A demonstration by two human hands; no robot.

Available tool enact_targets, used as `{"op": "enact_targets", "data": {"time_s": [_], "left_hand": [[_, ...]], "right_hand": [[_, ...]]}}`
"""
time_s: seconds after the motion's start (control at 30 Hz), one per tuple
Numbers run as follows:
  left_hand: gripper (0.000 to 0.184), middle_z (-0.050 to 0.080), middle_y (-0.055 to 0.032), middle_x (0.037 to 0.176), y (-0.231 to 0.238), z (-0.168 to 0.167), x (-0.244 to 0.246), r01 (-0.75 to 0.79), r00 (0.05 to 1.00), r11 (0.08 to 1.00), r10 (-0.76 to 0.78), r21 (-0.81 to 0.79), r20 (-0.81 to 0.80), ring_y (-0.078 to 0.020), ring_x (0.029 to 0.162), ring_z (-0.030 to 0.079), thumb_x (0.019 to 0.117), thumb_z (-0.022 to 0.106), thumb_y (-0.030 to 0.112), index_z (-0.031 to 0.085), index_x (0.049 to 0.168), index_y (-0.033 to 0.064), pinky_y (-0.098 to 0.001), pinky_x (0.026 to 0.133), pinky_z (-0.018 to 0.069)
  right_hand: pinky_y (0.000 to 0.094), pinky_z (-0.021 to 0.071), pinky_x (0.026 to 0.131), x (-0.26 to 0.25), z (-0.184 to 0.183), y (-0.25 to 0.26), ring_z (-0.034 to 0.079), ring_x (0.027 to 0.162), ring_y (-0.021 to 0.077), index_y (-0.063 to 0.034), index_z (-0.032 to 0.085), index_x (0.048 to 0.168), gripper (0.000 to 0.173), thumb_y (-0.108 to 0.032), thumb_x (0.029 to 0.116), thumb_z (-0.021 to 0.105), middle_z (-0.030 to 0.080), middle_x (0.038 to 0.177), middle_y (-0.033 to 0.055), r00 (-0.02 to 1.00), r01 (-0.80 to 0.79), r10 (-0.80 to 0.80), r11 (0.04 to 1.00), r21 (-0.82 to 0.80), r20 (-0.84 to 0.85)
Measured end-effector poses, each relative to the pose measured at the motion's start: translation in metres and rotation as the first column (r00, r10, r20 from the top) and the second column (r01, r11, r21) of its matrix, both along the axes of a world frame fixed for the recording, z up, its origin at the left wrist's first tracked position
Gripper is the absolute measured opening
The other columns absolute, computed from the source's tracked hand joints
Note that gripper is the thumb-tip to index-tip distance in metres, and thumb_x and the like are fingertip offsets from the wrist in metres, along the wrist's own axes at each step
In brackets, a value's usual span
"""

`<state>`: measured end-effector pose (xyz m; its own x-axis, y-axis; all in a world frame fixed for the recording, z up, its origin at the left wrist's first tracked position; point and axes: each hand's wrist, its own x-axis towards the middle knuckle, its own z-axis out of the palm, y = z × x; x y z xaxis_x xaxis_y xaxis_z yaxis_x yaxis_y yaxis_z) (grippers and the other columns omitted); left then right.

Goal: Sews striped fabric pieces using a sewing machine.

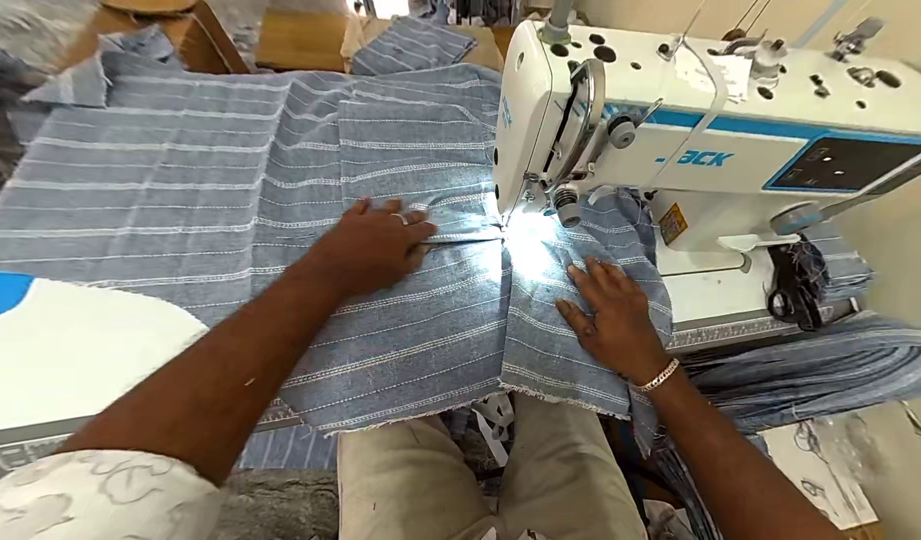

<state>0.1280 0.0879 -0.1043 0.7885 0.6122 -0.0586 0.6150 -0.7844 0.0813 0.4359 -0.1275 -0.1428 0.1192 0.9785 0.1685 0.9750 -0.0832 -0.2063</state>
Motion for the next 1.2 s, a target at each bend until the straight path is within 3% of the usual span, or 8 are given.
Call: {"op": "enact_targets", "data": {"time_s": [0.27, 0.47, 0.57, 0.67, 0.8, 0.9, 1.07, 1.2], "left_hand": [[0.065, 0.034, -0.0161, 0.166, -0.056, -0.025, -0.041, -0.308, 0.944, 0.951, 0.300, 0.035, 0.141, -0.0471, 0.154, 0.024, 0.1076, 0.020, 0.050, 0.042, 0.159, 0.0175, -0.0769, 0.117, 0.0165], [0.094, 0.042, -0.0332, 0.154, -0.217, 0.048, 0.027, -0.429, 0.893, 0.859, 0.358, -0.280, -0.271, -0.0554, 0.134, 0.049, 0.0930, 0.048, 0.077, 0.043, 0.157, 0.0075, -0.0680, 0.101, 0.0469], [0.066, 0.075, -0.0171, 0.107, -0.166, 0.079, 0.032, -0.347, 0.938, 0.867, 0.327, -0.358, -0.117, -0.0391, 0.099, 0.072, 0.0978, 0.050, 0.070, 0.067, 0.138, 0.0204, -0.0660, 0.085, 0.0548], [0.058, 0.066, -0.0227, 0.131, -0.059, 0.054, -0.007, -0.307, 0.940, 0.938, 0.326, -0.161, 0.106, -0.0473, 0.119, 0.064, 0.1044, 0.053, 0.053, 0.057, 0.147, 0.0139, -0.0735, 0.097, 0.0469], [0.082, 0.032, -0.0192, 0.167, -0.003, -0.009, -0.100, -0.501, 0.860, 0.866, 0.499, -0.012, 0.107, -0.0535, 0.151, 0.025, 0.0972, 0.038, 0.077, 0.039, 0.160, 0.0244, -0.0851, 0.110, 0.0182], [0.098, 0.032, -0.0206, 0.166, -0.029, -0.020, -0.136, -0.592, 0.798, 0.806, 0.581, 0.025, 0.157, -0.0536, 0.152, 0.024, 0.0902, 0.029, 0.087, 0.037, 0.161, 0.0206, -0.0861, 0.110, 0.0158], [0.101, 0.030, -0.0242, 0.166, -0.073, -0.018, -0.191, -0.715, 0.693, 0.699, 0.705, 0.013, 0.150, -0.0519, 0.153, 0.023, 0.0927, 0.025, 0.085, 0.036, 0.161, 0.0117, -0.0851, 0.111, 0.0140], [0.097, 0.025, -0.0264, 0.167, -0.089, -0.017, -0.213, -0.748, 0.656, 0.662, 0.747, -0.033, 0.108, -0.0505, 0.154, 0.019, 0.0949, 0.031, 0.081, 0.034, 0.162, 0.0112, -0.0800, 0.115, 0.0124]], "right_hand": [[0.0620, 0.0354, 0.116, 0.064, 0.004, 0.068, 0.043, 0.146, 0.0370, -0.0172, 0.055, 0.150, 0.055, -0.048, 0.1078, 0.039, 0.049, 0.156, 0.0140, 0.955, -0.288, 0.288, 0.958, -0.017, 0.074], [0.0690, 0.0404, 0.108, 0.068, 0.059, 0.107, 0.056, 0.131, 0.0469, -0.0020, 0.066, 0.130, 0.051, -0.044, 0.1048, 0.051, 0.063, 0.134, 0.0275, 0.988, 0.060, -0.075, 0.991, 0.119, 0.132], [0.0561, 0.0568, 0.089, 0.032, 0.069, 0.016, 0.071, 0.099, 0.0292, -0.0082, 0.074, 0.113, 0.038, -0.041, 0.1044, 0.057, 0.074, 0.103, 0.0123, 0.976, 0.154, -0.120, 0.971, 0.184, -0.184], [0.0562, 0.0553, 0.062, 0.019, 0.031, -0.085, 0.066, 0.066, 0.0282, -0.0074, 0.071, 0.089, 0.047, -0.051, 0.1026, 0.058, 0.065, 0.071, 0.0097, 0.862, 0.318, -0.322, 0.945, -0.077, -0.390], [0.0473, 0.0510, 0.109, 0.013, -0.049, -0.131, 0.060, 0.130, 0.0268, -0.0067, 0.048, 0.149, 0.076, -0.051, 0.0922, 0.072, 0.058, 0.144, 0.0158, 0.545, 0.227, -0.427, 0.903, -0.364, -0.721], [0.0361, 0.0528, 0.108, -0.003, -0.073, -0.120, 0.062, 0.126, 0.0158, -0.0060, 0.051, 0.146, 0.064, -0.041, 0.0959, 0.070, 0.064, 0.137, 0.0095, 0.354, 0.161, -0.234, 0.969, -0.188, -0.905], [0.0450, 0.0579, 0.074, 0.040, -0.041, -0.124, 0.068, 0.076, 0.0196, -0.0041, 0.071, 0.103, 0.032, -0.034, 0.1038, 0.061, 0.070, 0.083, 0.0089, 0.619, 0.209, -0.326, 0.945, -0.250, -0.715], [0.0534, 0.0571, 0.081, 0.089, -0.010, -0.139, 0.070, 0.084, 0.0273, -0.0049, 0.071, 0.109, 0.027, -0.030, 0.1033, 0.063, 0.071, 0.091, 0.0128, 0.784, 0.275, -0.465, 0.854, -0.443, -0.410]]}}
